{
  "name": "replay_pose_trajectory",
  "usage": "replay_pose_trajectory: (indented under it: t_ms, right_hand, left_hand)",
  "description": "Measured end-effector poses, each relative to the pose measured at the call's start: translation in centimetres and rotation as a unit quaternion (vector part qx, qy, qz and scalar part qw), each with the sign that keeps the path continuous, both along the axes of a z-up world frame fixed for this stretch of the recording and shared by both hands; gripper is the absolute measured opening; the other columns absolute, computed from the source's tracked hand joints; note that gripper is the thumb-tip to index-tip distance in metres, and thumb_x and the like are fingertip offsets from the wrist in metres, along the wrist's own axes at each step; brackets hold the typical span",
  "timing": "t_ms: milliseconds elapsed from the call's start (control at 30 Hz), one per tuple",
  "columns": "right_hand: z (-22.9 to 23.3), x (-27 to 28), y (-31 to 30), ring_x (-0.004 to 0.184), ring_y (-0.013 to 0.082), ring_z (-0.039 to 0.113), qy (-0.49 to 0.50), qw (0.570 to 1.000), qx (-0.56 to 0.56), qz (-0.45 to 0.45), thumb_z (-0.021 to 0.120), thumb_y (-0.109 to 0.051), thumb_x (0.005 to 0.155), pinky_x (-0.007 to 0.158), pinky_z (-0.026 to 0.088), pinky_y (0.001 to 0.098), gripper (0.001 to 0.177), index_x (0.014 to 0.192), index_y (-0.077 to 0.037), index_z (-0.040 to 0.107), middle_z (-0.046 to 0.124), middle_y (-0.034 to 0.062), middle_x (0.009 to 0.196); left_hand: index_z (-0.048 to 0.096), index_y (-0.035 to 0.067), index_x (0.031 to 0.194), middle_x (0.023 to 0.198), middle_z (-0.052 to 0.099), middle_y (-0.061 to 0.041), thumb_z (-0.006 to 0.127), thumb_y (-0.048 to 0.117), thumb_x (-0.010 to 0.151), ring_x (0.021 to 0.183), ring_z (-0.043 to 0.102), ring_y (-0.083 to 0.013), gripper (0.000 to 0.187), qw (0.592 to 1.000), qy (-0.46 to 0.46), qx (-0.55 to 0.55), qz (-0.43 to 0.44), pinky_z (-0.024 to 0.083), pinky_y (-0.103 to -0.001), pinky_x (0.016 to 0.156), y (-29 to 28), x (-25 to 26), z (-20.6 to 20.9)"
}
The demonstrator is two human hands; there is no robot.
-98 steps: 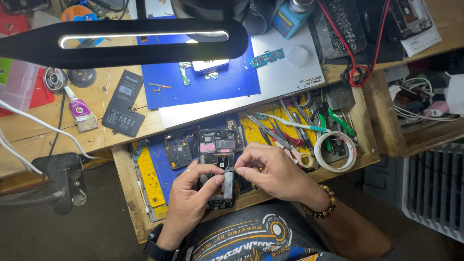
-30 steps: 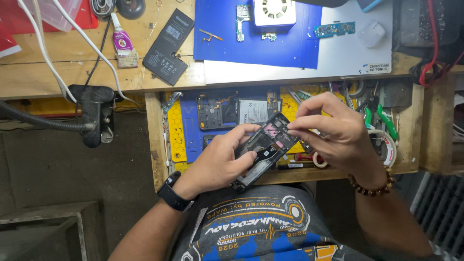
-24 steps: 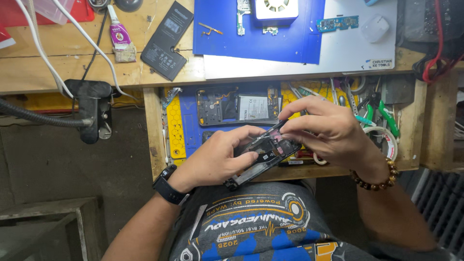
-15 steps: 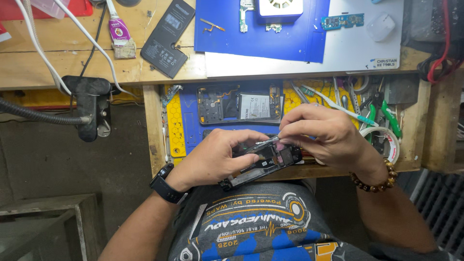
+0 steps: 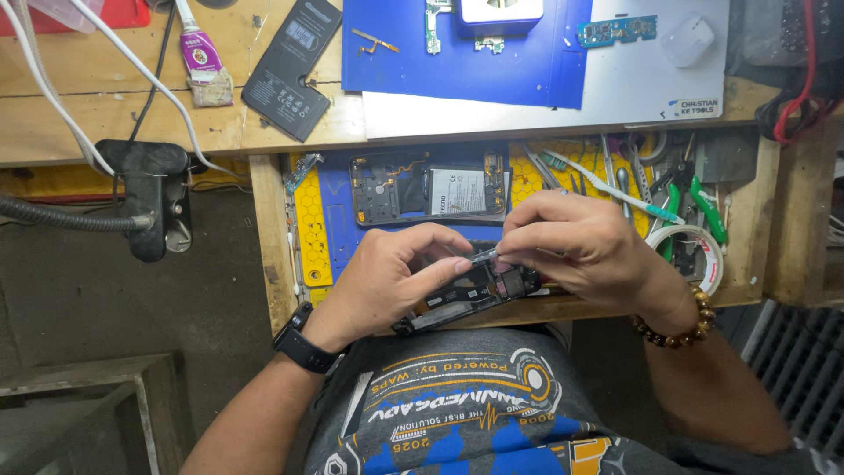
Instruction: The person repairs a disassembled smartphone on a workbench. They use tweezers to manipulate small internal components and ribbon cables, and a screwdriver to adjust screws. The person also handles a battery and various circuit boards during the process.
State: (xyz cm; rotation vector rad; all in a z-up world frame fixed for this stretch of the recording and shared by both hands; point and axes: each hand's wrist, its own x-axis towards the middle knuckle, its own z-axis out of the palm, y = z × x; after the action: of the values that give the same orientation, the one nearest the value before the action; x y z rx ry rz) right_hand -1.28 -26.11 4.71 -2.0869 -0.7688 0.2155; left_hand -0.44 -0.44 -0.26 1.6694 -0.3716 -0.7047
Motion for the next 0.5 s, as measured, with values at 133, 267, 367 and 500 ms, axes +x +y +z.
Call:
replay_pose_trajectory:
  t_ms: [133, 267, 367, 500]
  right_hand:
    - [-0.2, 0.1, 0.2, 0.084, 0.018, 0.069, -0.021, 0.999, -0.029, -0.003, 0.079, -0.007, 0.085, 0.069, 0.054, 0.0293, 0.017, 0.101, -0.004, 0.075, 0.07, 0.0061, 0.096]
    - [-0.3, -0.1, 0.4, 0.083, 0.0191, 0.068, -0.003, 0.999, -0.038, -0.015, 0.079, -0.007, 0.085, 0.069, 0.054, 0.0297, 0.015, 0.099, -0.004, 0.074, 0.07, 0.0067, 0.095]
    - [-0.5, -0.1, 0.6, 0.083, 0.0195, 0.068, -0.002, 0.999, -0.036, -0.017, 0.079, -0.006, 0.085, 0.07, 0.054, 0.03, 0.016, 0.1, -0.003, 0.074, 0.07, 0.0072, 0.095]
    - [-1.1, -0.1, 0.9, 0.082, 0.0187, 0.069, -0.001, 0.999, -0.036, -0.017, 0.079, -0.007, 0.084, 0.069, 0.054, 0.0295, 0.016, 0.099, -0.004, 0.074, 0.07, 0.0066, 0.093]
  left_hand:
    - [0.076, 0.008, 0.112, 0.08, 0.079, -0.001, 0.078, 0.023, 0.087, 0.064, 0.065, -0.0013, 0.029, 1.0, -0.005, -0.007, -0.003, 0.054, -0.022, 0.057, 0.0, 0.0, -0.5]
    - [0.076, 0.008, 0.114, 0.085, 0.081, -0.005, 0.078, 0.022, 0.087, 0.068, 0.069, -0.0049, 0.031, 1.0, -0.006, -0.009, -0.016, 0.056, -0.024, 0.06, 0.0, 0.2, -1.1]
    - [0.075, 0.008, 0.116, 0.092, 0.081, -0.009, 0.074, 0.021, 0.091, 0.076, 0.076, -0.012, 0.028, 0.997, -0.06, -0.016, -0.044, 0.059, -0.027, 0.068, 0.3, 0.5, -1.4]
    - [0.073, 0.006, 0.116, 0.099, 0.077, -0.015, 0.07, 0.02, 0.094, 0.086, 0.076, -0.0258, 0.026, 0.987, -0.147, -0.004, -0.061, 0.058, -0.034, 0.075, 0.3, 0.3, -1.3]
